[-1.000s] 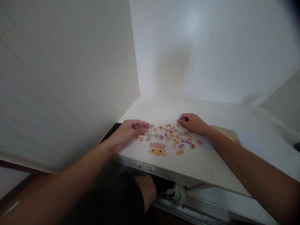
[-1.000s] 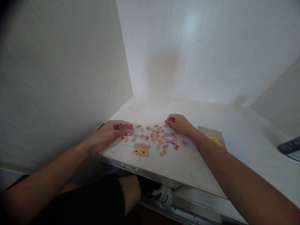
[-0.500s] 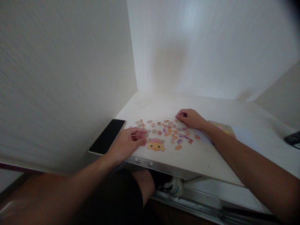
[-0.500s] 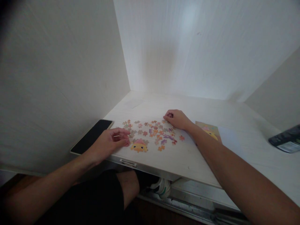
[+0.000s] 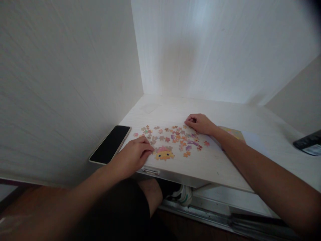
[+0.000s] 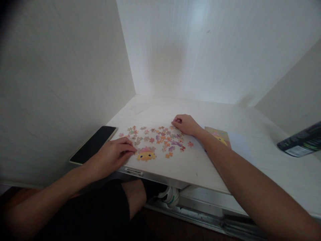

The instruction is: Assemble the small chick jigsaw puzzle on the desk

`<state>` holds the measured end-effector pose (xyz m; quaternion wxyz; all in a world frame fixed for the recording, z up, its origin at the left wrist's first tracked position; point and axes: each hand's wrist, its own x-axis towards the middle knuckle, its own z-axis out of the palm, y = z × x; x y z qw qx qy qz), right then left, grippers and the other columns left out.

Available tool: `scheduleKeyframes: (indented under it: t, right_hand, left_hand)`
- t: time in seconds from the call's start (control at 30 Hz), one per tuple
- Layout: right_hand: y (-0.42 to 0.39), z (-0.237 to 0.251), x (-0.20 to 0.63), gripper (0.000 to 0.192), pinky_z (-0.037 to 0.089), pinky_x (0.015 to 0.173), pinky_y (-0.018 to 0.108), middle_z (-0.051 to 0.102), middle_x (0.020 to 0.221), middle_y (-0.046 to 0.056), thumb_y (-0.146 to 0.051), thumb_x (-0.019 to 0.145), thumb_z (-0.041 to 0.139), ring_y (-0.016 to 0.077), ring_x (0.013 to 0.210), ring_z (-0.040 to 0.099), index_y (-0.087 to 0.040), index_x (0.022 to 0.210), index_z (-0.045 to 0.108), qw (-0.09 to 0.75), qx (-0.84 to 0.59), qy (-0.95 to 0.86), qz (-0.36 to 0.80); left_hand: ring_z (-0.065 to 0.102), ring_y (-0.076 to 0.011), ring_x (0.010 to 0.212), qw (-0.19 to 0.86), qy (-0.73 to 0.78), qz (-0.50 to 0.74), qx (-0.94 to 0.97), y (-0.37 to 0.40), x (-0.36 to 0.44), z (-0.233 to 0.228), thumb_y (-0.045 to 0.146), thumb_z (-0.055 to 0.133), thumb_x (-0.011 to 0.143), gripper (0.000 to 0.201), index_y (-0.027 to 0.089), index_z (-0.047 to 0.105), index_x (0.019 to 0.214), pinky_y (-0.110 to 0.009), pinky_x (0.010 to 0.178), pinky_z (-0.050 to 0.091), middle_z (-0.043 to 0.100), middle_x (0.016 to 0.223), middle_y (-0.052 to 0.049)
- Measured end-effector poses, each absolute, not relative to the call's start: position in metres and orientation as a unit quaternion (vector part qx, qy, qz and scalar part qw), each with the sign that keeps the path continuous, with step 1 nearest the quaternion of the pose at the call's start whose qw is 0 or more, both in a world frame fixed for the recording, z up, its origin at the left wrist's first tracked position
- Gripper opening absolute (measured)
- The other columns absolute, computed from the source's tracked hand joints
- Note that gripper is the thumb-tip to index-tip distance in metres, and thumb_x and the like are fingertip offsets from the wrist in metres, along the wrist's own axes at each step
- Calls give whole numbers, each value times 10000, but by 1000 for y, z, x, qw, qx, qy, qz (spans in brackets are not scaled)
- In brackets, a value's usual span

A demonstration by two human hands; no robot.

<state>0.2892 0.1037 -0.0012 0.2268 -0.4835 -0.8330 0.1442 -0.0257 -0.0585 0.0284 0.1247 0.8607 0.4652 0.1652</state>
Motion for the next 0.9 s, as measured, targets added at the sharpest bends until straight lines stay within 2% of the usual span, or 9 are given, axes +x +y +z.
scheduleKeyframes:
  t: [0.17,0.5,0.9]
  right_hand:
    - [103,0,289,230,394,596,279,691,727,44,-366,846,561,149,627,564,-179,803,690,225,-487,-832,143]
    - [102,0,289,226,394,609,279,693,747,48,-355,846,560,150,641,560,-175,810,691,219,-484,-836,136]
    - [101,2,289,207,399,604,276,699,751,45,-355,842,573,149,639,568,-187,809,688,222,-484,-834,148]
  left_hand:
    - [625,-193,975,134,431,149,880,-59,-29,32,151,474,941,235,171,704,979,-329,890,484,675,1033,-78]
    - [568,-199,989,147,439,160,872,-69,-29,27,223,439,992,180,176,610,1022,-342,881,460,600,1036,-74]
    - [564,-197,978,114,413,153,890,-69,-28,24,244,430,999,282,198,670,1141,-325,857,469,586,1033,-88]
